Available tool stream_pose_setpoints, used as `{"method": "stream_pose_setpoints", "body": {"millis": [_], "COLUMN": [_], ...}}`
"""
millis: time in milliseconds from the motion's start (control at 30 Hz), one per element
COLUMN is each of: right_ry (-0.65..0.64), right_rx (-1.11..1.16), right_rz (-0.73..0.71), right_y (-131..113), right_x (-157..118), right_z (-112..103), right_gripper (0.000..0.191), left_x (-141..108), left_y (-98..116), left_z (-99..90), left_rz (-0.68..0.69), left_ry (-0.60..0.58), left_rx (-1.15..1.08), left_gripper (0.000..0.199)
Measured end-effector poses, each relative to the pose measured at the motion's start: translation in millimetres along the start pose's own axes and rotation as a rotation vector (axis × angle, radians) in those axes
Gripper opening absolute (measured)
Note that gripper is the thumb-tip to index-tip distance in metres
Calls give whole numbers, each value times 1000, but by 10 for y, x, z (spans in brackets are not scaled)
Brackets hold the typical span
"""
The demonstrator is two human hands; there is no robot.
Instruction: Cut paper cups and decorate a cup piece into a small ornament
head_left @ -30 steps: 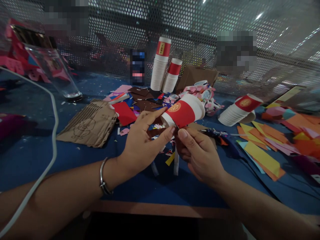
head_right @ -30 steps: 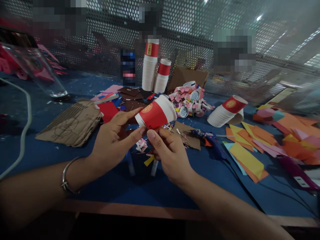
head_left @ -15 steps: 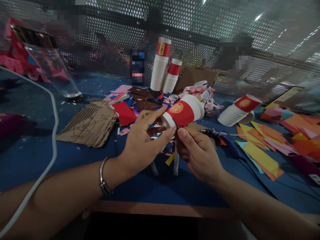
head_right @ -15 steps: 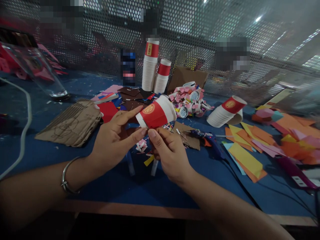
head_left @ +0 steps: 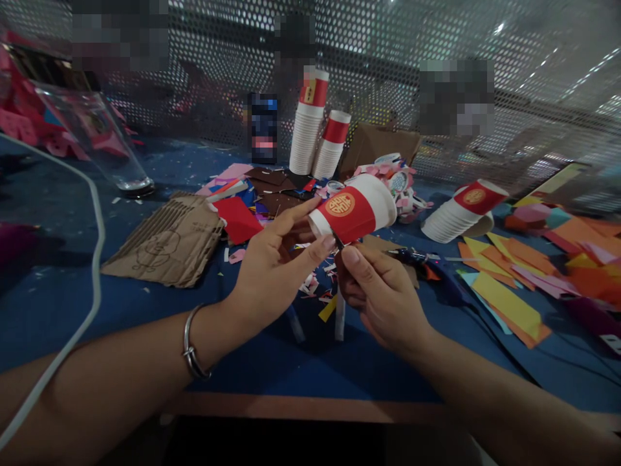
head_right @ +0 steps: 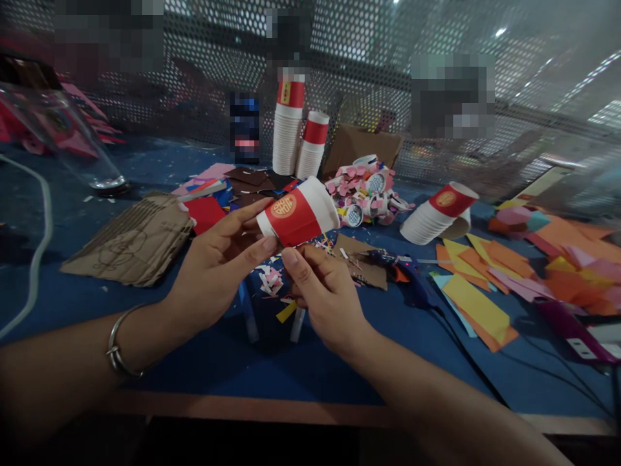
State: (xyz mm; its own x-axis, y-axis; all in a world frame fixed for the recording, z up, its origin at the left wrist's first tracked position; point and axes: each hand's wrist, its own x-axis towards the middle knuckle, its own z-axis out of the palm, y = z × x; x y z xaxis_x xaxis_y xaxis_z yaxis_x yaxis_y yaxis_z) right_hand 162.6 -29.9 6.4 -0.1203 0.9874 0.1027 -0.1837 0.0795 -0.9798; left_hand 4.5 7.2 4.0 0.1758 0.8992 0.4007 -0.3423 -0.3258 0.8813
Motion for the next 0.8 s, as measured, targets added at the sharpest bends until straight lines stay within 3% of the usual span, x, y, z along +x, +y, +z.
{"method": "stream_pose_setpoints", "body": {"millis": [267,600,800], "right_ry": [-14,-34,-2], "right_rx": [5,35,44], "right_rz": [5,33,51], "right_y": [-20,-73,-51], "right_x": [-3,-17,-13], "right_z": [5,7,9], "right_gripper": [51,53,53], "left_x": [-10,11,-40], "left_y": [21,49,-9], "left_z": [-42,-51,-84], "left_rz": [107,201,226], "left_ry": [48,68,5], "left_rx": [194,231,348], "left_gripper": [49,44,48]}}
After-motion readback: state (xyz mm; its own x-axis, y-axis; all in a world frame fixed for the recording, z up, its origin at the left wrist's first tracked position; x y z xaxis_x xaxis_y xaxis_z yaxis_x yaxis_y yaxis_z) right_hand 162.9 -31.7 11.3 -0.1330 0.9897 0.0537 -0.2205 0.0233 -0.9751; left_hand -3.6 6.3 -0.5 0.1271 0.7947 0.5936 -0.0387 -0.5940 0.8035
